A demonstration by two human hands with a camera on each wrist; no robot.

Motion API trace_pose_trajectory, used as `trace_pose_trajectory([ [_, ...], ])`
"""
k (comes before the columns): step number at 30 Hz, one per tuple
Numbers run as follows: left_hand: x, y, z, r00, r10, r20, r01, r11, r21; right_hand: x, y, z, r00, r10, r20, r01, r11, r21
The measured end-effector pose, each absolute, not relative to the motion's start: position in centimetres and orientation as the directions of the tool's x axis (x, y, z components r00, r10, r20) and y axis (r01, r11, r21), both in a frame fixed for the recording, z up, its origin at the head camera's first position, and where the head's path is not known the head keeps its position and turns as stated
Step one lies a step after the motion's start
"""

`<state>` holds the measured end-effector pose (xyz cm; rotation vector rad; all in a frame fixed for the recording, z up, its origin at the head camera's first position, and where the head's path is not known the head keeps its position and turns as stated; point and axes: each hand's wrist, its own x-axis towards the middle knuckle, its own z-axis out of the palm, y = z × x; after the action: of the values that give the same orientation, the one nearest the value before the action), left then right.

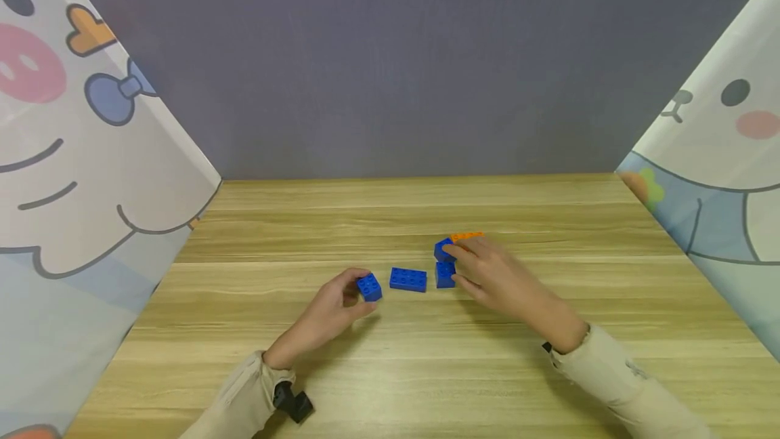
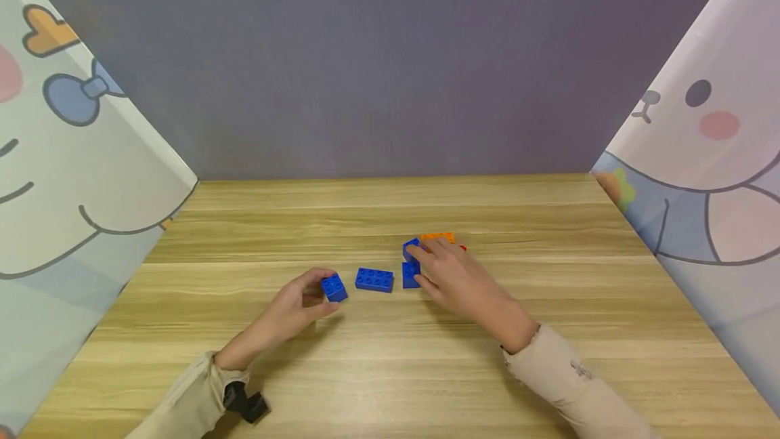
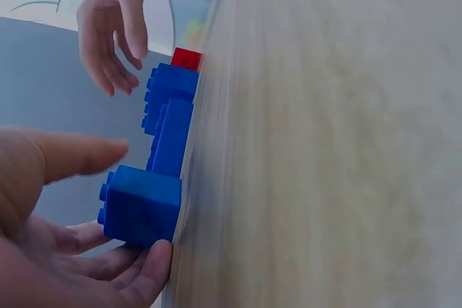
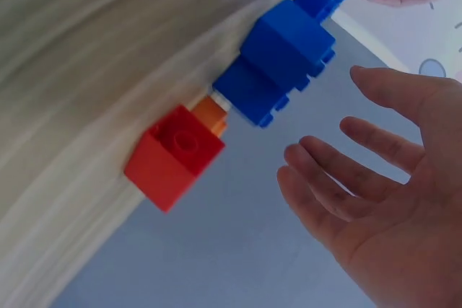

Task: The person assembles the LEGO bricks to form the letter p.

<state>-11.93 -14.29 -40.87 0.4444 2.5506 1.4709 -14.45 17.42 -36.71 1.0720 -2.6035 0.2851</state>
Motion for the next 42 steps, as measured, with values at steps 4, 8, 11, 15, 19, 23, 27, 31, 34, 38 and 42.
trace_pose_trajectory([
  [4, -12.2, -14.1, -40.9, -0.921, 0.389, 0.022, 0.213, 0.456, 0.864, -14.5, 17.0, -37.2, -0.703, -0.64, 0.31, -0.692, 0.717, -0.087],
  [8, -12.0, -13.7, -40.8, -0.874, 0.484, 0.032, 0.259, 0.41, 0.875, -14.6, 16.6, -37.7, -0.72, -0.645, 0.256, -0.684, 0.723, -0.101],
  [11, -11.7, -13.3, -40.6, -0.854, 0.518, 0.037, 0.282, 0.403, 0.871, -14.6, 16.3, -37.9, -0.728, -0.645, 0.232, -0.679, 0.726, -0.114],
  [15, -11.4, -12.5, -40.2, -0.854, 0.519, 0.036, 0.299, 0.432, 0.851, -14.7, 16.1, -37.9, -0.739, -0.636, 0.223, -0.669, 0.731, -0.13],
  [19, -11.6, -11.2, -40.0, -0.842, 0.539, 0.029, 0.309, 0.437, 0.845, -14.5, 16.3, -38.1, -0.741, -0.632, 0.227, -0.666, 0.736, -0.124],
  [23, -11.7, -10.0, -40.0, -0.818, 0.575, 0.032, 0.339, 0.435, 0.834, -14.4, 16.5, -38.5, -0.73, -0.633, 0.258, -0.676, 0.726, -0.13],
  [27, -11.8, -9.4, -40.1, -0.806, 0.591, 0.039, 0.366, 0.444, 0.818, -14.5, 16.4, -38.7, -0.721, -0.64, 0.264, -0.688, 0.708, -0.162],
  [31, -11.8, -9.2, -40.4, -0.799, 0.601, 0.022, 0.345, 0.427, 0.836, -14.5, 16.3, -38.7, -0.723, -0.641, 0.257, -0.688, 0.701, -0.188],
  [34, -11.8, -9.1, -40.6, -0.797, 0.604, 0.022, 0.331, 0.406, 0.852, -14.5, 16.3, -38.7, -0.723, -0.641, 0.259, -0.689, 0.697, -0.198],
  [38, -11.8, -8.9, -40.7, -0.8, 0.599, 0.03, 0.347, 0.422, 0.838, -14.5, 16.3, -38.6, -0.718, -0.639, 0.277, -0.694, 0.692, -0.201],
  [42, -11.7, -8.8, -40.7, -0.808, 0.589, 0.025, 0.374, 0.48, 0.794, -14.5, 16.4, -38.5, -0.7, -0.643, 0.311, -0.708, 0.682, -0.183],
])
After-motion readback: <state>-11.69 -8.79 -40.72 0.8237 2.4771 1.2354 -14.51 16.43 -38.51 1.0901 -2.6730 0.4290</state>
